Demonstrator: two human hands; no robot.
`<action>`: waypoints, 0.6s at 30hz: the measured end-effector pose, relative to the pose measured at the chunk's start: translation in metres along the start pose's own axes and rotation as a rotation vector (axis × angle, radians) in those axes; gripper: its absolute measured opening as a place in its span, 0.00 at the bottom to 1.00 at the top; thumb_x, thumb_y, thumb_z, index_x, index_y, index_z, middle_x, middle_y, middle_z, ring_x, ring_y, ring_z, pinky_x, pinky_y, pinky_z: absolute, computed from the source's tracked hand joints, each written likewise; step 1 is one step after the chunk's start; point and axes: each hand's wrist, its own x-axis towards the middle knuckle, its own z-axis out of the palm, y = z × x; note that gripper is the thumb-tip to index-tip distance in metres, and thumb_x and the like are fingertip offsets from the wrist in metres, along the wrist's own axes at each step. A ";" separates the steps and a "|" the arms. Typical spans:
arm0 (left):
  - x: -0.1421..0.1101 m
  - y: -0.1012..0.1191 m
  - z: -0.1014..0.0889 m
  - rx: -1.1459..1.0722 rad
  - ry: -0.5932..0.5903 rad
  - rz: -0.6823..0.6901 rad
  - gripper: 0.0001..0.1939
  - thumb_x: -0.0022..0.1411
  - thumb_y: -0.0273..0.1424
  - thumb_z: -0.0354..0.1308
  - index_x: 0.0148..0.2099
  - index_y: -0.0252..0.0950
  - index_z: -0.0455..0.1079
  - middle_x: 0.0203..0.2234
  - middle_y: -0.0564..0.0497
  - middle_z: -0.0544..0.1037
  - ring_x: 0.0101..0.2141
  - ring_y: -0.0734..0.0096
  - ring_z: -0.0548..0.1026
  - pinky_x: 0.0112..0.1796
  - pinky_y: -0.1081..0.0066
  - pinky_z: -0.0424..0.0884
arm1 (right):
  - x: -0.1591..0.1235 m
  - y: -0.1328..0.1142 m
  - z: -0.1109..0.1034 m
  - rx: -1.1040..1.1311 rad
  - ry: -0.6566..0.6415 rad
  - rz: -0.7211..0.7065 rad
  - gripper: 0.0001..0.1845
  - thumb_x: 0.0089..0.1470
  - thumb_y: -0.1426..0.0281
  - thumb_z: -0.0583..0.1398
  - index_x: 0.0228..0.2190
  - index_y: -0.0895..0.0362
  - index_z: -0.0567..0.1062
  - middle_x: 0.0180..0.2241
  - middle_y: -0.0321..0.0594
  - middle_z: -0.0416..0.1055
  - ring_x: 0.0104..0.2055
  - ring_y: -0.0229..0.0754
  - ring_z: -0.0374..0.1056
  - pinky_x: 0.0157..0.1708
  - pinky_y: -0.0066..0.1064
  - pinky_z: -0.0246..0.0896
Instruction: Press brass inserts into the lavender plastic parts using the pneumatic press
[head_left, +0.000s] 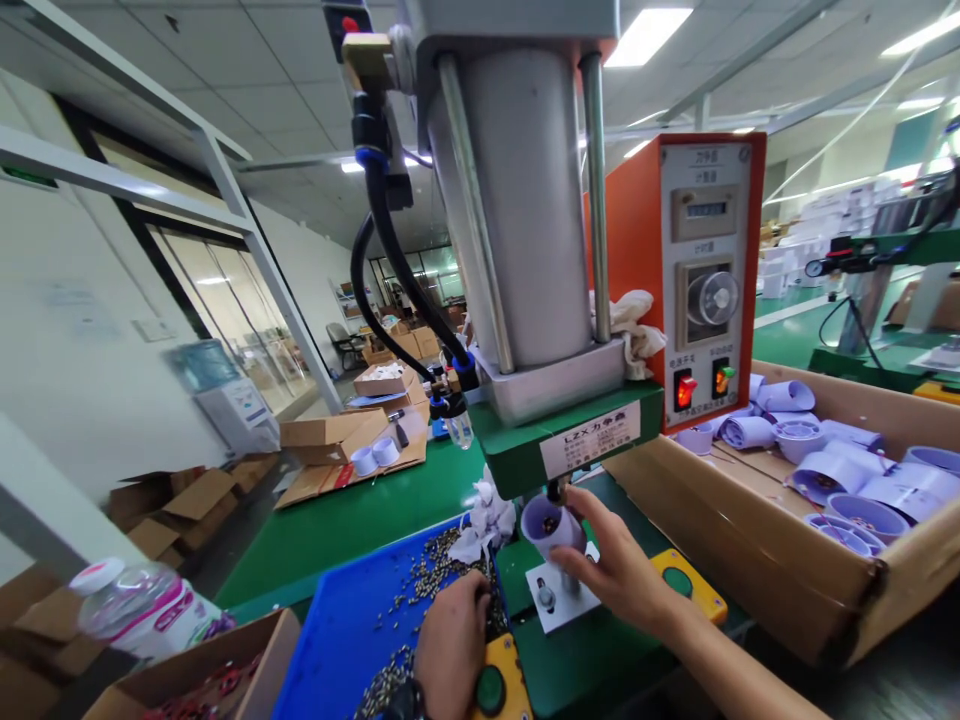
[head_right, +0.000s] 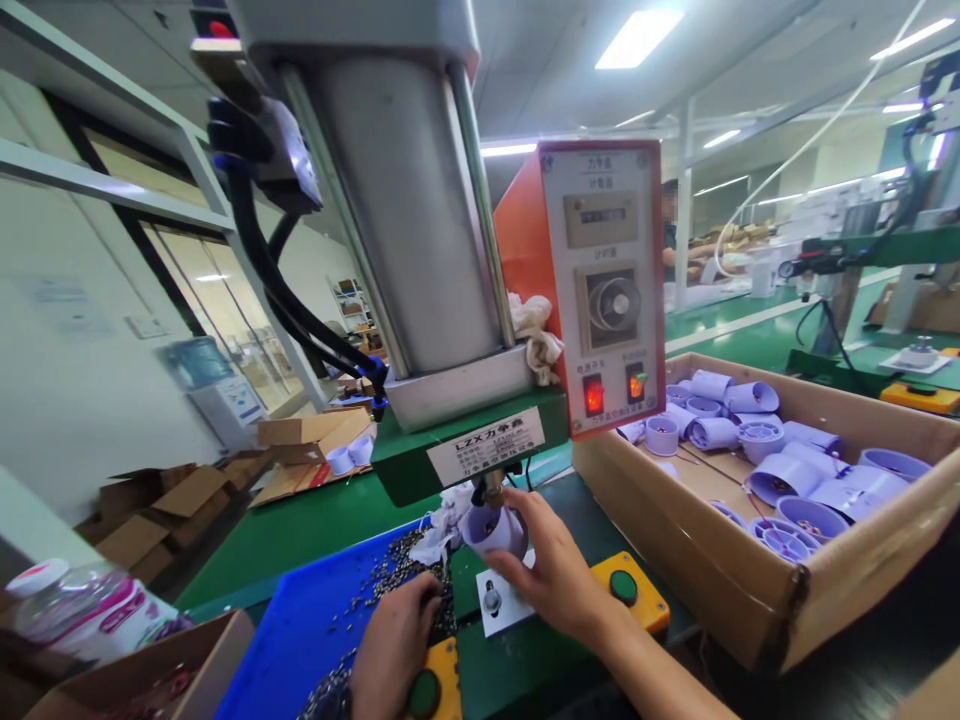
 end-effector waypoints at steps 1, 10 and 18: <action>0.000 0.000 0.000 0.000 0.002 0.001 0.09 0.62 0.25 0.48 0.33 0.38 0.69 0.31 0.52 0.78 0.33 0.73 0.74 0.34 0.75 0.60 | -0.001 0.000 0.000 0.027 0.033 0.019 0.26 0.57 0.64 0.57 0.56 0.54 0.60 0.51 0.48 0.68 0.52 0.47 0.66 0.51 0.38 0.63; -0.001 -0.001 0.004 -0.053 0.041 0.039 0.09 0.62 0.26 0.49 0.34 0.38 0.69 0.31 0.51 0.78 0.34 0.72 0.74 0.35 0.74 0.60 | -0.002 -0.003 -0.014 -0.030 0.015 -0.041 0.18 0.62 0.65 0.52 0.53 0.50 0.61 0.51 0.41 0.68 0.51 0.42 0.66 0.50 0.33 0.62; -0.003 -0.001 0.006 -0.037 0.055 0.039 0.10 0.62 0.26 0.48 0.34 0.39 0.70 0.31 0.52 0.79 0.34 0.70 0.74 0.35 0.73 0.60 | -0.003 -0.006 -0.019 -0.041 -0.079 -0.083 0.20 0.59 0.69 0.55 0.52 0.49 0.61 0.50 0.41 0.67 0.51 0.43 0.65 0.51 0.35 0.63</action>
